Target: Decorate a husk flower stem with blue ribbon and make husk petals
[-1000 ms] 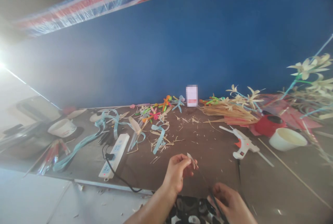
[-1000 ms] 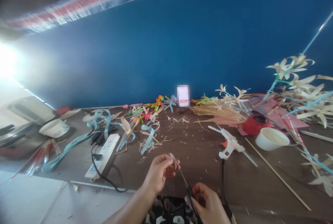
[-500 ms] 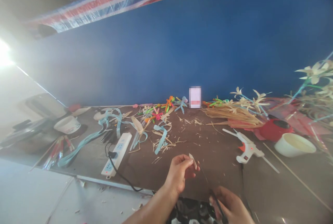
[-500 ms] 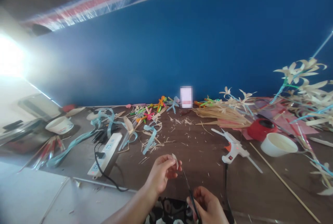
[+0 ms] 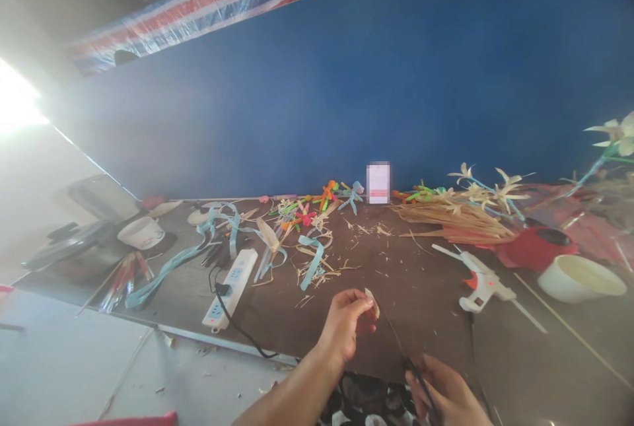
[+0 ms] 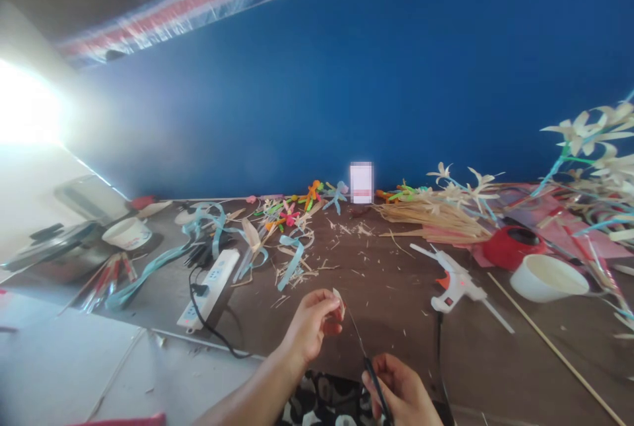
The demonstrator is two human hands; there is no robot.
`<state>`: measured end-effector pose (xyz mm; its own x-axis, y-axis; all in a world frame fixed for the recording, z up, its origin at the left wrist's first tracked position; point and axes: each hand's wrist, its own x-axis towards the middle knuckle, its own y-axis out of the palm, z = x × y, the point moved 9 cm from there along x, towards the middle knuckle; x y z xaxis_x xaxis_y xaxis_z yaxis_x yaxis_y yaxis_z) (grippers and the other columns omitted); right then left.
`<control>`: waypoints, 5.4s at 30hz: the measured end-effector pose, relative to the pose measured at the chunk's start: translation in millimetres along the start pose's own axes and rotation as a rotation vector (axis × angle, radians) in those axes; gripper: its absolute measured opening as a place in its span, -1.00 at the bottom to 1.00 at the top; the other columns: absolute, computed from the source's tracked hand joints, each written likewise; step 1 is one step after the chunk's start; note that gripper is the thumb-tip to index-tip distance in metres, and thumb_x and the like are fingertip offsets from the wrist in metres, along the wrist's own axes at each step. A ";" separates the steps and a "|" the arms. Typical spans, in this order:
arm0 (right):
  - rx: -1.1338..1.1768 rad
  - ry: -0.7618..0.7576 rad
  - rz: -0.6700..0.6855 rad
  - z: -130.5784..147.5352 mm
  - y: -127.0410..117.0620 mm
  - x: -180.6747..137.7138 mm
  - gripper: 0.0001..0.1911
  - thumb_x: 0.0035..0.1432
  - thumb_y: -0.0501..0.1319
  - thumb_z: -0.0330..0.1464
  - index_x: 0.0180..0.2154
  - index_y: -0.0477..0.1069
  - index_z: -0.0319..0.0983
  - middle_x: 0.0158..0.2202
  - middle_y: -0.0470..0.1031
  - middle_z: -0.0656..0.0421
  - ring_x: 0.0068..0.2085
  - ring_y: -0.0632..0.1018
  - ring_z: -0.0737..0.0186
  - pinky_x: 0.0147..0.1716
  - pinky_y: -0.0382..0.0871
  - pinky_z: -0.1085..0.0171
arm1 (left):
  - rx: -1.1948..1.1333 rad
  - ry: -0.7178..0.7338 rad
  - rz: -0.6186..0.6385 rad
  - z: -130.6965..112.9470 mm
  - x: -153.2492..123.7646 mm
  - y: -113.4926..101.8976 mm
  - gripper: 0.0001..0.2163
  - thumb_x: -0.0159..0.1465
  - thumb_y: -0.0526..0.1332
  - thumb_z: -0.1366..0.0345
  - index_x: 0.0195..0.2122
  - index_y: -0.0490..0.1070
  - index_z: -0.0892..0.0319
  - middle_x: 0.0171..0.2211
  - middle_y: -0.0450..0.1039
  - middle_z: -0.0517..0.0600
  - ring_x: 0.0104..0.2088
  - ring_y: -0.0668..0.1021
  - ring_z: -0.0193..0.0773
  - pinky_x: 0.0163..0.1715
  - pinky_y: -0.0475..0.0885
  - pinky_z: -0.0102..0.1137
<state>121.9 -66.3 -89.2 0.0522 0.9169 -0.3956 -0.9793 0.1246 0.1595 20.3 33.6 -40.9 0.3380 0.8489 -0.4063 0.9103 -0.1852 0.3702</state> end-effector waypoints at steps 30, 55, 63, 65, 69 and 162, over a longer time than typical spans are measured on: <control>0.212 0.124 0.012 -19.4 1.7 7.9 -0.61 -0.22 0.24 -0.04 -0.54 0.26 -0.22 -0.77 0.26 0.31 -0.76 0.11 0.53 -0.79 -0.11 0.50 | -0.163 -0.007 0.009 9.2 17.6 -10.7 -0.79 -0.02 0.20 0.37 -0.36 0.21 0.18 -0.48 0.36 -0.07 -0.67 0.20 -0.58 -0.73 -0.09 -0.62; 0.157 0.068 -0.082 -3.9 -0.3 5.6 -0.58 -0.26 0.25 -0.03 -0.56 0.24 -0.24 -0.79 0.25 0.32 -0.74 0.16 0.52 -0.76 -0.03 0.50 | 0.123 0.062 -0.061 7.8 23.3 -23.8 -0.87 -0.09 0.18 0.44 -0.51 0.22 0.21 -0.61 0.19 -0.16 -0.68 0.19 -0.52 -0.69 0.07 -0.56; 0.210 0.005 -0.150 -6.9 -3.8 9.5 -0.58 -0.31 0.28 -0.04 -0.60 0.26 -0.24 -0.79 0.21 0.34 -0.72 0.23 0.48 -0.73 0.04 0.48 | 0.548 0.269 -0.075 -14.5 18.6 -23.8 -0.94 -0.01 0.14 0.35 -0.50 0.31 0.21 -0.63 0.25 -0.14 -0.63 0.27 -0.45 -0.61 0.14 -0.54; 0.216 -0.005 -0.150 -7.6 -4.2 10.5 -0.59 -0.30 0.28 -0.05 -0.60 0.26 -0.24 -0.79 0.21 0.34 -0.72 0.23 0.48 -0.71 0.08 0.47 | 0.662 0.344 -0.048 -19.8 16.6 -20.5 -0.93 0.00 0.15 0.34 -0.50 0.34 0.21 -0.58 0.32 -0.10 -0.56 0.33 -0.40 -0.54 0.18 -0.52; 0.186 0.019 -0.151 -7.6 -7.9 11.3 -0.61 -0.26 0.26 -0.05 -0.58 0.26 -0.23 -0.79 0.22 0.34 -0.72 0.21 0.48 -0.73 0.02 0.48 | 0.878 0.385 -0.019 -21.6 14.5 -17.0 -0.86 -0.04 0.22 0.25 -0.49 0.37 0.20 -0.56 0.38 -0.07 -0.56 0.35 -0.37 -0.55 0.17 -0.51; -0.217 -0.511 -0.150 89.5 -7.1 67.6 -0.77 -0.13 0.22 -0.39 -0.42 0.16 -0.21 -0.50 0.34 0.23 -0.46 0.41 0.29 -0.44 0.30 0.34 | 0.447 0.254 0.217 1.4 33.2 1.6 -0.80 -0.08 0.29 0.21 -0.53 0.45 0.28 -0.57 0.35 -0.05 -0.55 0.33 -0.42 -0.54 0.17 -0.51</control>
<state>149.9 28.7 -36.1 0.2283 0.9688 0.0967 -0.9688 0.2359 -0.0756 33.2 60.8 -55.0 0.5115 0.8500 -0.1256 0.8574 -0.5145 0.0100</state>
